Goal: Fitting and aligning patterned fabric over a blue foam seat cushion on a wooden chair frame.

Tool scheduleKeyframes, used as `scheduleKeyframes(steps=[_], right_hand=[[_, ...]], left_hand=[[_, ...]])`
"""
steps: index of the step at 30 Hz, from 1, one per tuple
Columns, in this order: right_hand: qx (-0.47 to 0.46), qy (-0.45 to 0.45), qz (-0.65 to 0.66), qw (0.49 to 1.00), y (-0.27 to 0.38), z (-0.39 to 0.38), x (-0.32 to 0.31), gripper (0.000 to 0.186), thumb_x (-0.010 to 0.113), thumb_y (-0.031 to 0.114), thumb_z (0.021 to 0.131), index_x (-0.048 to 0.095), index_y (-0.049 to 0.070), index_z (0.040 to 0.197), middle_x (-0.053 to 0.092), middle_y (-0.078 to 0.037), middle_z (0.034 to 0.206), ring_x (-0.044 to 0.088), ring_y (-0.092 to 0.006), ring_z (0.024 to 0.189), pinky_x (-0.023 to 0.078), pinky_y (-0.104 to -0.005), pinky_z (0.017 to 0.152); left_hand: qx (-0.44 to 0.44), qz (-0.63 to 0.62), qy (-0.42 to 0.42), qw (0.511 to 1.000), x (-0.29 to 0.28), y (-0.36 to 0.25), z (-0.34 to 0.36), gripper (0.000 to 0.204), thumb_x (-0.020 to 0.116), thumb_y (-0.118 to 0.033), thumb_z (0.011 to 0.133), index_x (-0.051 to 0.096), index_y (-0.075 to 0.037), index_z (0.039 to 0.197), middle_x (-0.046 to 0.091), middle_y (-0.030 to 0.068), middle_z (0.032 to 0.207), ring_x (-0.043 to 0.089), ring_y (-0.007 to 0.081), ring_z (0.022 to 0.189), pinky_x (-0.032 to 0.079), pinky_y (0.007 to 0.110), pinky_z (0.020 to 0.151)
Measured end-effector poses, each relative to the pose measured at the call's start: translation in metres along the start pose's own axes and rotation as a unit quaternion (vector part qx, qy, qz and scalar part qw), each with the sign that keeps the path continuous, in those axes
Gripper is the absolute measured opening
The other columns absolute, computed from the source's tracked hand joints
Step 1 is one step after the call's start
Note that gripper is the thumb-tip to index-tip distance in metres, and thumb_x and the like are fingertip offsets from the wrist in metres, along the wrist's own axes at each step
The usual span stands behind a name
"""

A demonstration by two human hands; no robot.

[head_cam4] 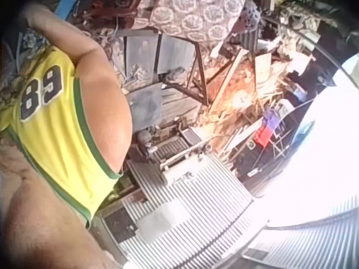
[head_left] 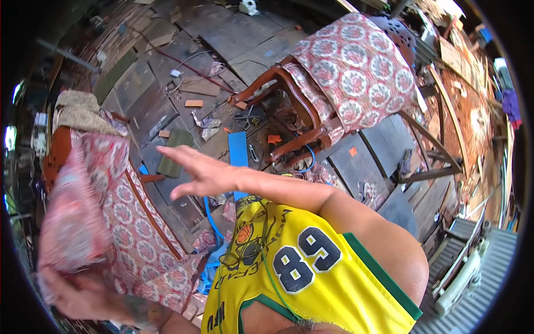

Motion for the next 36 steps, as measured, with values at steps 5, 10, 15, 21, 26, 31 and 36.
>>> scheduleKeyframes(steps=[5,10,15,21,26,31,36], right_hand=[[-0.111,-0.225,-0.094,0.963,0.024,-0.022,-0.037,0.107,0.08,0.029,0.077,0.014,0.009,0.158,0.03,-0.028,0.149,0.033,-0.0461,0.137,0.031,-0.0503,0.114],[-0.097,-0.276,-0.253,0.922,-0.001,-0.063,-0.053,0.062,0.075,0.005,0.073,0.064,0.021,0.131,0.045,-0.022,0.141,0.042,-0.0417,0.131,0.038,-0.0485,0.11],[-0.031,-0.379,-0.266,0.886,-0.014,-0.105,-0.069,0.035,0.071,-0.002,0.078,0.074,0.014,0.109,0.062,-0.011,0.12,0.059,-0.0304,0.112,0.048,-0.0405,0.096],[0.04,-0.378,-0.252,0.89,-0.01,-0.132,-0.066,0.01,0.067,0.007,0.088,0.069,0.002,0.097,0.068,-0.014,0.088,0.064,-0.0318,0.085,0.05,-0.039,0.079],[0.102,-0.397,-0.103,0.906,-0.017,-0.148,-0.054,0.015,0.068,0.012,0.09,0.068,0.001,0.1,0.07,-0.014,0.089,0.068,-0.029,0.08,0.053,-0.0371,0.075],[0.137,-0.337,-0.28,0.888,-0.058,-0.183,-0.047,0.018,0.07,0.013,0.088,0.071,0.003,0.103,0.071,-0.015,0.094,0.07,-0.0262,0.081,0.053,-0.0379,0.075],[0.361,-0.235,-0.046,0.901,-0.071,-0.198,-0.039,0.026,0.068,0.025,0.096,0.071,0.006,0.113,0.072,-0.007,0.094,0.064,-0.0093,0.08,0.052,-0.0292,0.068]], left_hand=[[-0.529,-0.576,0.042,0.621,0.069,-0.112,-0.053,0.023,0.069,-0.019,0.093,0.07,0.004,0.098,0.069,0.0069,0.087,0.06,0.0108,0.072,0.042,0.026,0.058],[-0.499,-0.681,0.119,0.523,0.104,-0.177,-0.076,0.022,0.069,-0.016,0.093,0.07,0.004,0.085,0.067,0.0034,0.075,0.058,0.0074,0.066,0.041,0.023,0.06],[-0.468,-0.775,0.204,0.374,0.152,-0.21,-0.094,0.018,0.063,-0.012,0.097,0.069,0.004,0.101,0.069,0.0079,0.099,0.065,0.0133,0.091,0.05,0.029,0.082],[-0.488,-0.814,0.22,0.224,0.187,-0.239,-0.114,0.012,0.063,-0.011,0.096,0.068,-0.002,0.1,0.07,0.0037,0.097,0.066,0.0114,0.089,0.051,0.028,0.079],[-0.529,-0.795,0.243,0.17,0.202,-0.258,-0.122,0.009,0.067,-0.014,0.093,0.068,-0.005,0.093,0.072,0.0039,0.092,0.069,0.0131,0.082,0.056,0.028,0.074],[-0.489,-0.819,0.28,0.104,0.185,-0.265,-0.093,0.014,0.064,-0.019,0.094,0.068,-0.006,0.092,0.071,0.0029,0.09,0.069,0.0129,0.08,0.056,0.03,0.072],[-0.47,-0.822,0.275,0.169,0.198,-0.269,-0.063,0.01,0.064,-0.016,0.093,0.067,-0.007,0.089,0.069,0.0026,0.086,0.066,0.0102,0.073,0.053,0.027,0.066]])
Point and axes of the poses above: each hand's wrist, its own z-axis towards the middle knuckle, its own x-axis out of the palm, y = z × x, the point moved 8 cm from there along z, towards the middle knuckle
